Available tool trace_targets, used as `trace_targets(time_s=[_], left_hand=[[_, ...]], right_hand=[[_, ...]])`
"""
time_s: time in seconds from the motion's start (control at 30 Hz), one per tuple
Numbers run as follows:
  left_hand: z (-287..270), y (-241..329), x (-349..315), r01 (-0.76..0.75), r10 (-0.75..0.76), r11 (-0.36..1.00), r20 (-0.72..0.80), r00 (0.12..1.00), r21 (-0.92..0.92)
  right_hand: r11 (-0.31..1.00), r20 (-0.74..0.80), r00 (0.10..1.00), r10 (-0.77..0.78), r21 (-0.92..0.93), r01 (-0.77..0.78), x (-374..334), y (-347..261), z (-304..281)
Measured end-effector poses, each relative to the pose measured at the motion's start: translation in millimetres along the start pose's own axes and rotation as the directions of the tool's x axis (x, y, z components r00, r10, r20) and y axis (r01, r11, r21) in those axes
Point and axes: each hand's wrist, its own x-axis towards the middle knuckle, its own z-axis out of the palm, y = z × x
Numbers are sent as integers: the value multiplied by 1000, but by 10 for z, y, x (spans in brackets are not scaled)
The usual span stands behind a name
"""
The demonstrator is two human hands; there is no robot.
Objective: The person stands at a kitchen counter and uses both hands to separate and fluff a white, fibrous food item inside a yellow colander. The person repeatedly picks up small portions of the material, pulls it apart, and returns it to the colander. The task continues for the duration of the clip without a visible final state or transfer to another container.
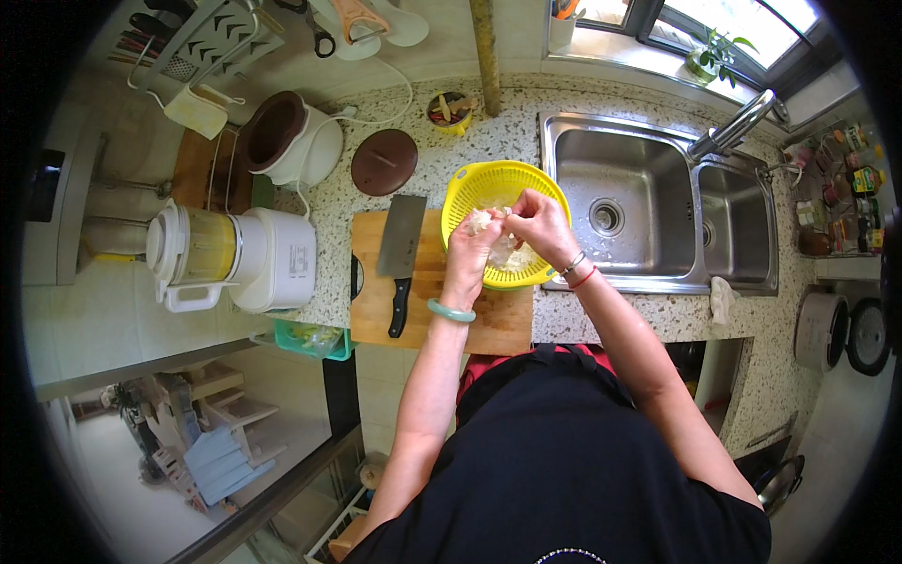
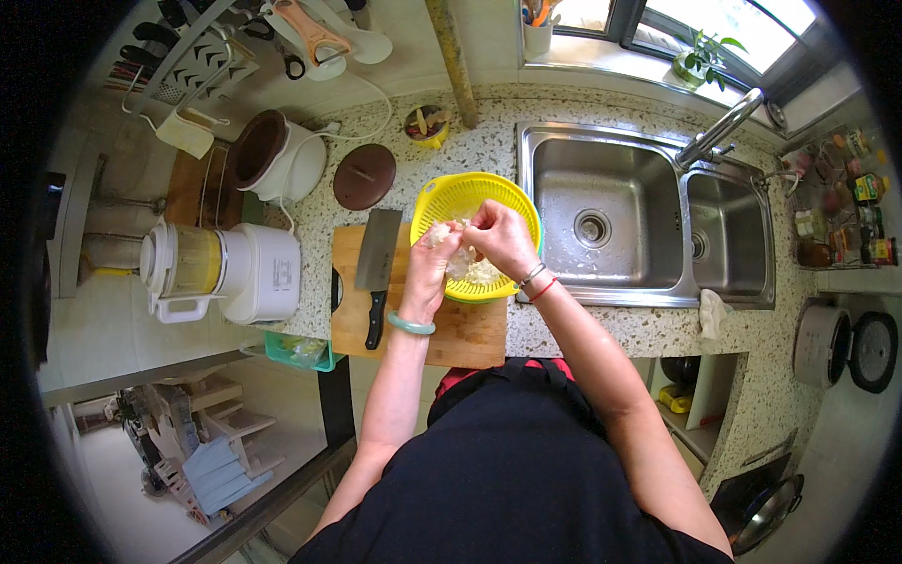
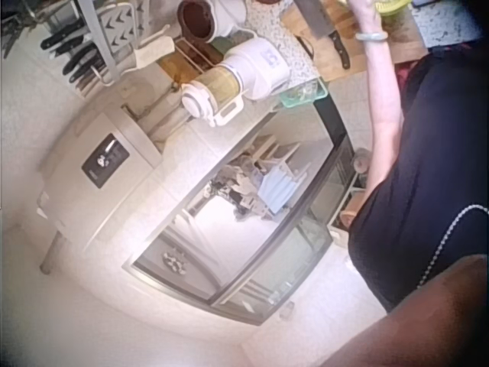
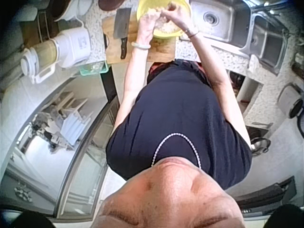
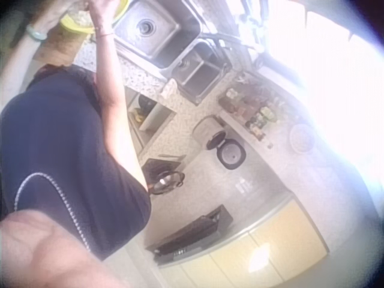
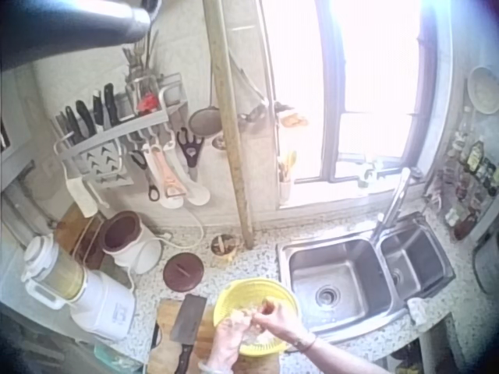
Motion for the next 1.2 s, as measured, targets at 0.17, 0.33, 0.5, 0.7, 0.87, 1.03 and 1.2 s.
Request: trace_targets(time_s=[0.17,0.33,0.5,0.7,0.87,1.03,1.2], left_hand=[[-106,-15,-3,65,-65,996,11,998,-67],[-123,-6,-18,61,-59,997,45,997,-47],[-119,-54,16,26,-27,999,44,999,33],[-87,-39,41,18,-19,988,7,1000,156],[-84,-28,19,38,-38,993,3,999,109],[-168,-29,21,88,-88,994,-11,996,62],[-58,47,-15,108,-109,994,30,994,27]], right_hand=[[938,79,986,147,305,-165,14,28,-109],[926,136,977,162,322,-198,-14,32,-154],[981,123,985,121,139,-138,-12,-12,-95],[1000,52,999,15,-27,-13,6,45,-95],[997,19,997,73,0,-73,35,103,-86],[937,89,974,209,268,-226,44,166,-155],[893,207,951,231,342,-291,12,93,-177]])
